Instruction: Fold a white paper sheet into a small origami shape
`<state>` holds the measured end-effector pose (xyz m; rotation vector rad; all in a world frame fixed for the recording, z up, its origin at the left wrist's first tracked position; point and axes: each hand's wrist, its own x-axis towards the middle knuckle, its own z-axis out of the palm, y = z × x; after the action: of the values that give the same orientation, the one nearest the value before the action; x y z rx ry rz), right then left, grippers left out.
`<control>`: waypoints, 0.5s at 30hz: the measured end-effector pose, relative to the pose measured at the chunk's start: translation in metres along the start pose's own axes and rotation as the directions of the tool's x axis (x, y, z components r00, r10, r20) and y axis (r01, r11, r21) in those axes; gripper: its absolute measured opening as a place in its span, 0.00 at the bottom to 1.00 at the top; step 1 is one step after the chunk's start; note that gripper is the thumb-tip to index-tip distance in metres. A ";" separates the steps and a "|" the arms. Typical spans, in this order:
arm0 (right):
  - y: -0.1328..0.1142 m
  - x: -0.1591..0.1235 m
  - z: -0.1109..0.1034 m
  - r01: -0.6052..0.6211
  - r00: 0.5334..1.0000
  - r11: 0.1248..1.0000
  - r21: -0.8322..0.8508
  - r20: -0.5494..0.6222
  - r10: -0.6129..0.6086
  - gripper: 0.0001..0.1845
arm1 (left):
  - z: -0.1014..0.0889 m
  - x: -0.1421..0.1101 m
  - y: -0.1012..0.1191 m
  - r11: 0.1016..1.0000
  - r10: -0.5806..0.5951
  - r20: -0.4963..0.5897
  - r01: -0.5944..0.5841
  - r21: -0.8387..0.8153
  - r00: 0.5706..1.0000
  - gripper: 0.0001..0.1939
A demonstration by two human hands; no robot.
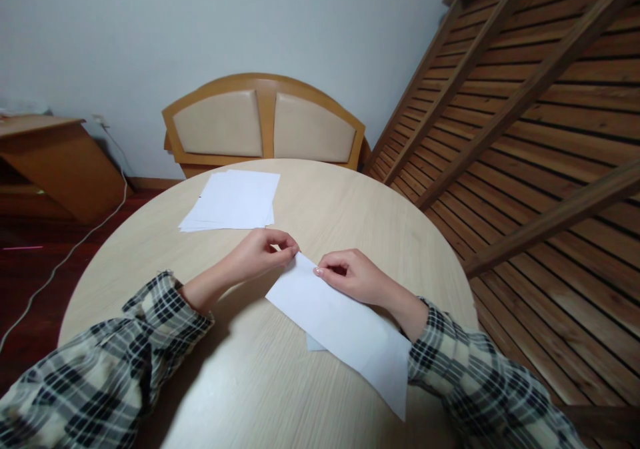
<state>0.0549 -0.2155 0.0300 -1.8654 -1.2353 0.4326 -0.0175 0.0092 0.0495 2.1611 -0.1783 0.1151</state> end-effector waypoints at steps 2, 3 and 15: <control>0.000 0.000 -0.001 -0.020 1.000 1.000 -0.001 -0.011 0.020 0.16 | -0.008 0.002 -0.004 0.997 -0.027 -0.121 0.018 -0.075 0.992 0.09; -0.001 -0.001 -0.002 -0.028 0.999 1.000 0.003 -0.020 0.028 0.16 | -0.011 0.003 -0.006 0.995 -0.046 -0.189 0.028 -0.100 0.981 0.10; -0.001 0.003 0.001 -0.044 0.995 0.997 0.062 -0.085 0.050 0.14 | 0.029 0.000 0.003 0.989 -0.066 0.003 0.066 -0.129 0.998 0.18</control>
<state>0.0545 -0.2121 0.0308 -1.8453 -1.1111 0.4061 -0.0175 -0.0161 0.0358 2.0359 -0.1102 0.0651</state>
